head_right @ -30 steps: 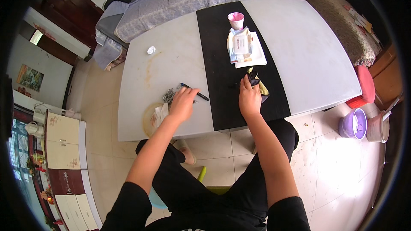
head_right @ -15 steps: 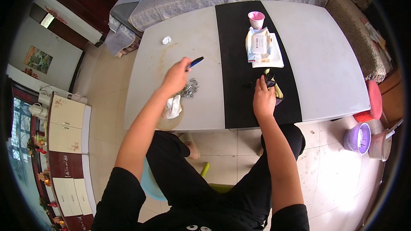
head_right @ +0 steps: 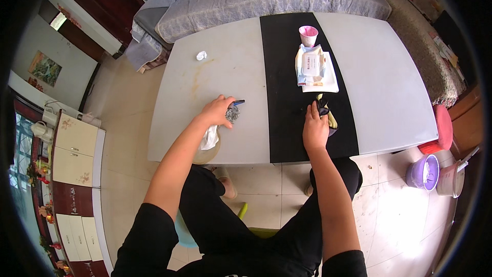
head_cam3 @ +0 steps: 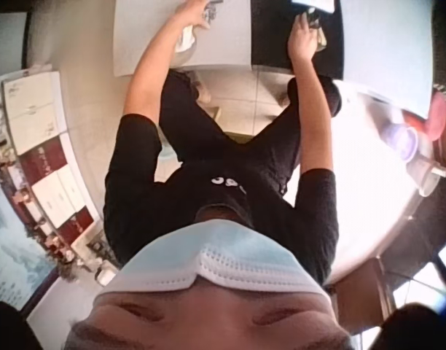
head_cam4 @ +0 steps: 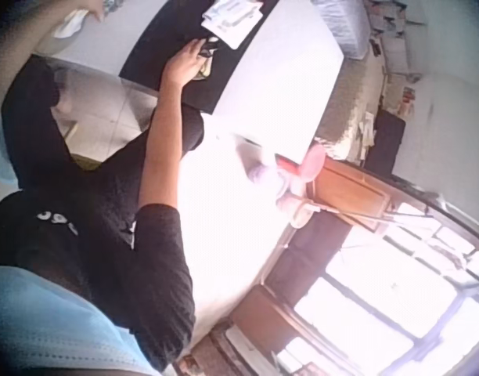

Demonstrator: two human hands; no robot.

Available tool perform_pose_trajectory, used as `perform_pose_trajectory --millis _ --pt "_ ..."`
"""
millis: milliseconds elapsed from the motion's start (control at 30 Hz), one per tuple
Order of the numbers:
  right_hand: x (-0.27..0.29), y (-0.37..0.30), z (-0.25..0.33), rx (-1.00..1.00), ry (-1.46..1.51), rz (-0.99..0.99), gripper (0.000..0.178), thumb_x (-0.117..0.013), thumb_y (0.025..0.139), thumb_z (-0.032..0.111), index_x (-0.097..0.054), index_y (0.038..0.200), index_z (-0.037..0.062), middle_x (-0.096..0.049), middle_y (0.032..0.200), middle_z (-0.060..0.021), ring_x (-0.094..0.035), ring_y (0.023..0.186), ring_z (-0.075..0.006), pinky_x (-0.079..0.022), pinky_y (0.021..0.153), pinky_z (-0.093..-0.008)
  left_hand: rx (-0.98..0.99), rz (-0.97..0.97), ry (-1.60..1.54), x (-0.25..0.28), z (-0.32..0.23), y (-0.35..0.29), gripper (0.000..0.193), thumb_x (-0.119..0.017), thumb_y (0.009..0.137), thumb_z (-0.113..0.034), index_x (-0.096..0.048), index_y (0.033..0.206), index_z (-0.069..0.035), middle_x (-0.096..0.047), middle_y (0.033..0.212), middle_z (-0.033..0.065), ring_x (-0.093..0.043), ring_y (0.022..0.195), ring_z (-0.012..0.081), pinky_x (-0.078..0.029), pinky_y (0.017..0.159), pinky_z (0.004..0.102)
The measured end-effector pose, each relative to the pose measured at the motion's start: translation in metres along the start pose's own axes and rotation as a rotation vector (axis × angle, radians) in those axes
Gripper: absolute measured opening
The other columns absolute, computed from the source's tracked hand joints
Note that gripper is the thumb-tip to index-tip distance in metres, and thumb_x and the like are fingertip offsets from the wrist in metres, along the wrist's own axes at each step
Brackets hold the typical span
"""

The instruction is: The person cleans a white and black table using a cloth. They move a pink cup and a packet of wipes to the side, then wipe the entire surface of the table. They also pick up a crumpled tissue and place it in a nearby bucket.

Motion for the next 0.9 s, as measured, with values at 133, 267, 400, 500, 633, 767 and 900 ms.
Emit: perform_pose_trajectory --millis 133,267,400,500,633,767,900 --pt "-0.003 0.001 -0.001 -0.011 0.003 0.035 0.037 -0.049 0.077 0.004 -0.055 0.113 -0.0006 -0.049 0.124 -0.0108 -0.051 0.103 -0.0344 -0.041 0.091 -0.0352 -0.022 0.257 -0.075 -0.021 0.012 0.024 0.052 -0.079 0.053 -0.018 -0.056 0.099 -0.007 -0.059 0.09 0.0108 -0.056 0.091 0.0285 -0.045 0.076 0.0374" --pt "0.0 0.0 0.0 -0.02 -0.006 0.023 0.037 -0.05 0.077 0.004 -0.055 0.113 -0.0006 -0.05 0.123 -0.0109 -0.051 0.103 -0.0343 -0.042 0.09 -0.0354 -0.065 0.218 -0.014 -0.008 0.004 0.016 0.033 -0.071 0.058 -0.01 -0.059 0.087 -0.004 -0.06 0.083 0.0142 -0.058 0.082 0.0292 -0.046 0.07 0.0363" --pt "0.001 -0.002 0.005 0.009 -0.012 -0.019 0.035 -0.05 0.077 0.004 -0.056 0.111 0.0002 -0.051 0.122 -0.0094 -0.052 0.1 -0.033 -0.043 0.087 -0.0349 -0.246 -0.163 -0.034 0.046 0.021 -0.008 0.031 -0.066 0.057 -0.008 -0.058 0.086 -0.001 -0.06 0.083 0.0162 -0.059 0.078 0.0295 -0.046 0.068 0.0349" --pt "0.002 -0.002 0.002 0.009 -0.026 -0.047 0.034 -0.05 0.077 0.005 -0.057 0.11 0.0002 -0.052 0.121 -0.0093 -0.054 0.093 -0.0317 -0.044 0.084 -0.0337 -0.164 -0.231 -0.163 0.097 0.036 -0.04 0.031 -0.066 0.058 -0.009 -0.058 0.086 0.001 -0.06 0.081 0.0149 -0.059 0.074 0.0241 -0.046 0.066 0.0315" --pt "-0.001 -0.001 -0.003 -0.024 -0.05 0.0 0.034 -0.049 0.079 0.006 -0.056 0.112 0.0022 -0.051 0.124 -0.0073 -0.054 0.091 -0.0311 -0.045 0.082 -0.0333 0.085 -0.185 -0.291 0.118 0.066 -0.087 0.029 -0.067 0.061 -0.012 -0.058 0.086 0.001 -0.059 0.075 0.0093 -0.055 0.067 0.0162 -0.045 0.064 0.0288" --pt "-0.003 0.0 0.001 -0.005 -0.068 0.034 0.034 -0.047 0.081 0.007 -0.055 0.115 0.0023 -0.048 0.127 -0.0072 -0.054 0.094 -0.0321 -0.045 0.083 -0.0333 0.216 -0.231 -0.353 0.086 0.103 -0.111 0.033 -0.068 0.059 -0.015 -0.059 0.086 0.001 -0.059 0.074 0.008 -0.053 0.067 0.0142 -0.045 0.064 0.0285" --pt "-0.007 -0.001 -0.001 0.028 -0.098 -0.011 0.034 -0.047 0.082 0.007 -0.055 0.115 0.0031 -0.048 0.127 -0.0062 -0.054 0.094 -0.0323 -0.045 0.082 -0.0335 0.393 -0.178 -0.509 0.029 0.13 -0.117 0.037 -0.069 0.055 -0.018 -0.06 0.085 0.002 -0.063 0.081 0.0135 -0.061 0.075 0.0199 -0.048 0.068 0.0305"
Point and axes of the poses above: each hand's wrist, its own y-axis towards the middle knuckle, its own x-axis out of the back of the hand, z = x × y, the point moved 9 cm from there along y, towards the middle knuckle
